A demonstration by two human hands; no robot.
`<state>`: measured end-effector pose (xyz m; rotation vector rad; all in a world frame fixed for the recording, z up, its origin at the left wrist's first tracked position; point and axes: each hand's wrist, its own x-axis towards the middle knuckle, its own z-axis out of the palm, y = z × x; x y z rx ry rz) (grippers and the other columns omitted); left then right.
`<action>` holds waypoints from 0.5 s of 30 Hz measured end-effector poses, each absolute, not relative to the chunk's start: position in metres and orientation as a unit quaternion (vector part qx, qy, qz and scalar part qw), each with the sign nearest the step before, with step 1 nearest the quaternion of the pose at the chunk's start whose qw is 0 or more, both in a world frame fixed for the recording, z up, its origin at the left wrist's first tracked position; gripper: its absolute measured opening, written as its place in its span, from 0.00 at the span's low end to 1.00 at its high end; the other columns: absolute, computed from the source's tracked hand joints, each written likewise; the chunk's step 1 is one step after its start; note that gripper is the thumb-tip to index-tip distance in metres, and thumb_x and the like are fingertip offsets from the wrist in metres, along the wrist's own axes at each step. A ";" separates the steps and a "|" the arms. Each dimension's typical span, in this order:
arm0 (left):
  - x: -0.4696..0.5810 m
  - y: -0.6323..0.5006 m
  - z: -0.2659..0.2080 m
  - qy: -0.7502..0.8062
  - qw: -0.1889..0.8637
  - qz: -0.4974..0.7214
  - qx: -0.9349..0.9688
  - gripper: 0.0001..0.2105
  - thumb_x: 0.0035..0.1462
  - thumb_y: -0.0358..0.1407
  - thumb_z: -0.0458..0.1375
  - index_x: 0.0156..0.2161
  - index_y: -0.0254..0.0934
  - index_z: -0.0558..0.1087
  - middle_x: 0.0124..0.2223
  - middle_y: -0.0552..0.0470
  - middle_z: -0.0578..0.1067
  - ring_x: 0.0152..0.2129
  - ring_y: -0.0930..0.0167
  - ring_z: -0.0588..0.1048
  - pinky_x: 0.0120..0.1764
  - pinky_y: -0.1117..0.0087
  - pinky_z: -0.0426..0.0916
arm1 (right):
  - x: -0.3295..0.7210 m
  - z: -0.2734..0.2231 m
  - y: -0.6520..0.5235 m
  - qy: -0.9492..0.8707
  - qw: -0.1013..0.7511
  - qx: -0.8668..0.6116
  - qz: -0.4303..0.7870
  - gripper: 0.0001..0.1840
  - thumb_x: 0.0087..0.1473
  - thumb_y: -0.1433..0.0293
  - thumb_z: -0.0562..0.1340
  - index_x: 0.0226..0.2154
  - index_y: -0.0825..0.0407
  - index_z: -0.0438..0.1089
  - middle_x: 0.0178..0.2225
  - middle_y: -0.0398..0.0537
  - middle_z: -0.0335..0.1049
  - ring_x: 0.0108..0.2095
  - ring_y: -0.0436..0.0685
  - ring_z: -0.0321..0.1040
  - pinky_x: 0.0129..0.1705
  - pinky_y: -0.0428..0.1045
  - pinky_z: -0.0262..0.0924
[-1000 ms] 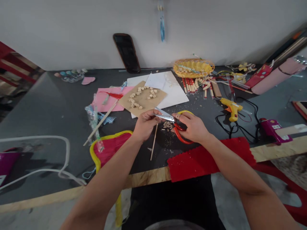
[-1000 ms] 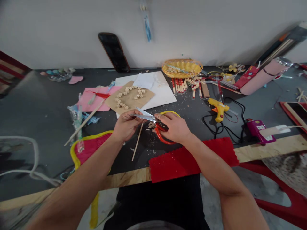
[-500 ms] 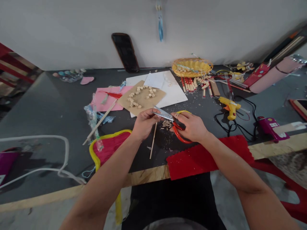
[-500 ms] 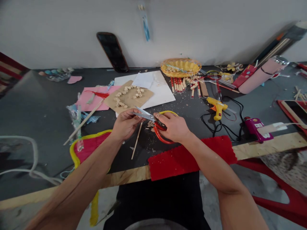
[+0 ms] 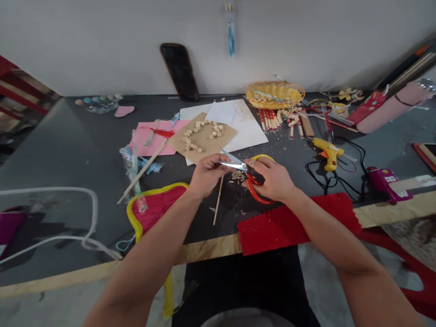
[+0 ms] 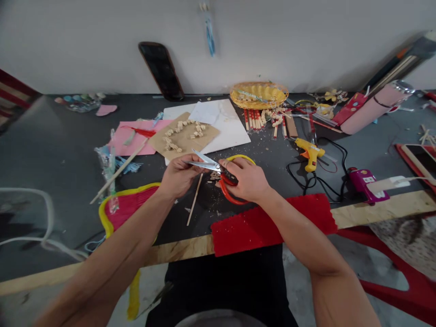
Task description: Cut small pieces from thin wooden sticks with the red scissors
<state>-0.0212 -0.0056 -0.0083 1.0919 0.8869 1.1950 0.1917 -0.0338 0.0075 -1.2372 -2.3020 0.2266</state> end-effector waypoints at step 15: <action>-0.022 -0.008 -0.001 0.412 0.552 0.491 0.533 0.10 0.45 0.39 0.69 0.31 0.36 0.79 0.26 0.51 0.78 0.24 0.74 0.73 0.30 0.74 0.66 | 0.198 0.004 -0.028 -0.791 0.343 -0.489 0.132 0.29 0.55 0.53 0.62 0.53 0.53 0.65 0.41 0.53 0.72 0.39 0.59 0.71 0.40 0.52 0.68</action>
